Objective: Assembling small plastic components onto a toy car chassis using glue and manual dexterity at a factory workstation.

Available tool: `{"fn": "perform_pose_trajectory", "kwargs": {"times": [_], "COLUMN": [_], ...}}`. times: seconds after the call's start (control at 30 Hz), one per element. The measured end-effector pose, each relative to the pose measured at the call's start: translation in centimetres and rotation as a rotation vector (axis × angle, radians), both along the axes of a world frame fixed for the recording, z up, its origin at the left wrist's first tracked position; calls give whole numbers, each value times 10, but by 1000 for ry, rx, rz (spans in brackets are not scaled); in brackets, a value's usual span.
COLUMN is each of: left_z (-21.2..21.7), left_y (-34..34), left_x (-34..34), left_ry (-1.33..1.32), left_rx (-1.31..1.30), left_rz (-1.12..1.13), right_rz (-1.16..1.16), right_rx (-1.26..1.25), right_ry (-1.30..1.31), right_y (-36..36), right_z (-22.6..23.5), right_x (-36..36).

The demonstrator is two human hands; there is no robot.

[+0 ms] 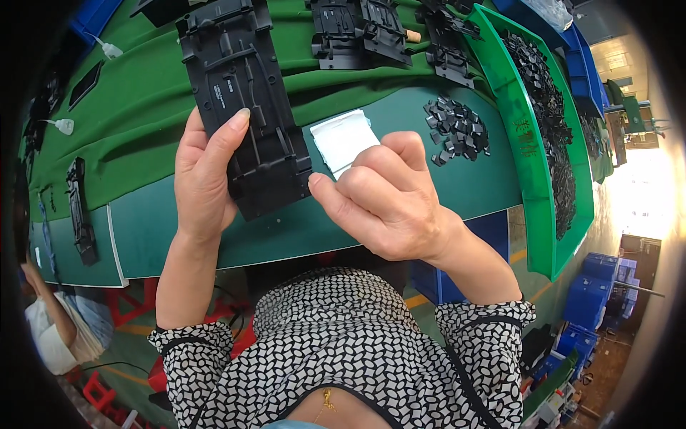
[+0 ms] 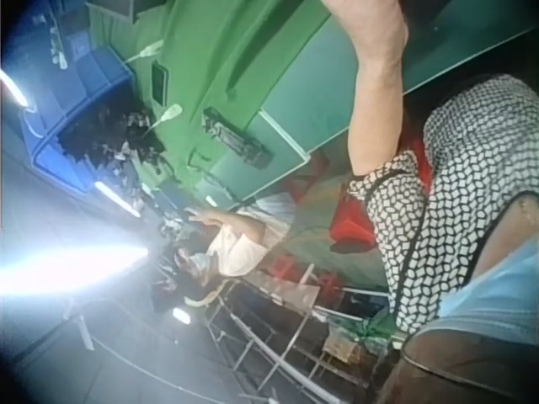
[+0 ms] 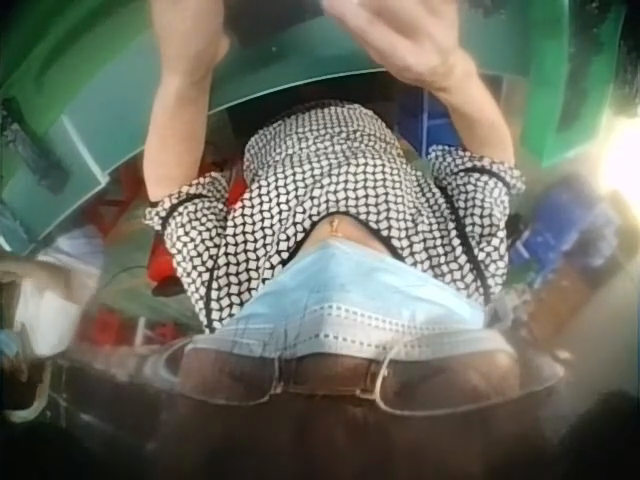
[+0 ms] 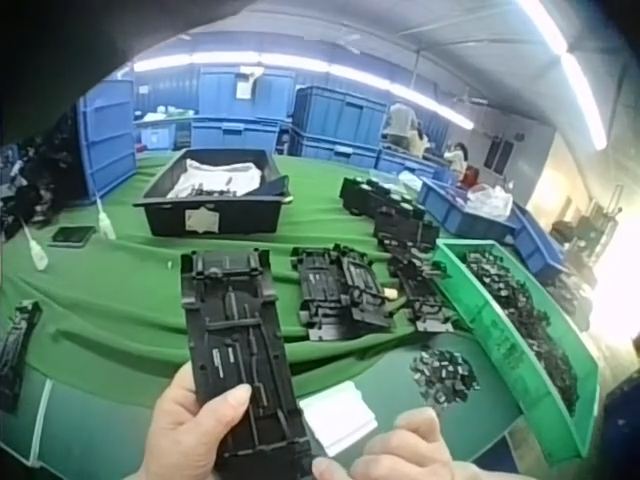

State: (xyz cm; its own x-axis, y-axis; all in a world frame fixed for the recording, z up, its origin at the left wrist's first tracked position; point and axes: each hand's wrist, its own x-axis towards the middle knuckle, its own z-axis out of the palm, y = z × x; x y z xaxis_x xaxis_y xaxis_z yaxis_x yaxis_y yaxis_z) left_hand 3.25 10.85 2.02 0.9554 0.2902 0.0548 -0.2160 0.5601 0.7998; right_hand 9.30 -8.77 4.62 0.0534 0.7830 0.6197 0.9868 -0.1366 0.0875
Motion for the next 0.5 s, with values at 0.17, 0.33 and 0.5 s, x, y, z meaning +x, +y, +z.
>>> {"fn": "perform_pose_trajectory", "kwargs": {"times": [0.17, 0.33, 0.5], "left_z": [-2, -1, -1], "left_y": [0, -1, -1], "left_x": [-1, 0, -1], "left_ry": [-21, -18, -21], "left_rx": [32, 46, 38], "left_rz": [2, 14, 2], "right_rz": [-2, 1, 0], "right_rx": [-6, 33, 32], "right_ry": [-14, -20, -39], "right_y": [0, 2, 2], "right_z": [0, -2, -3], "right_x": [-1, 0, 0]}}
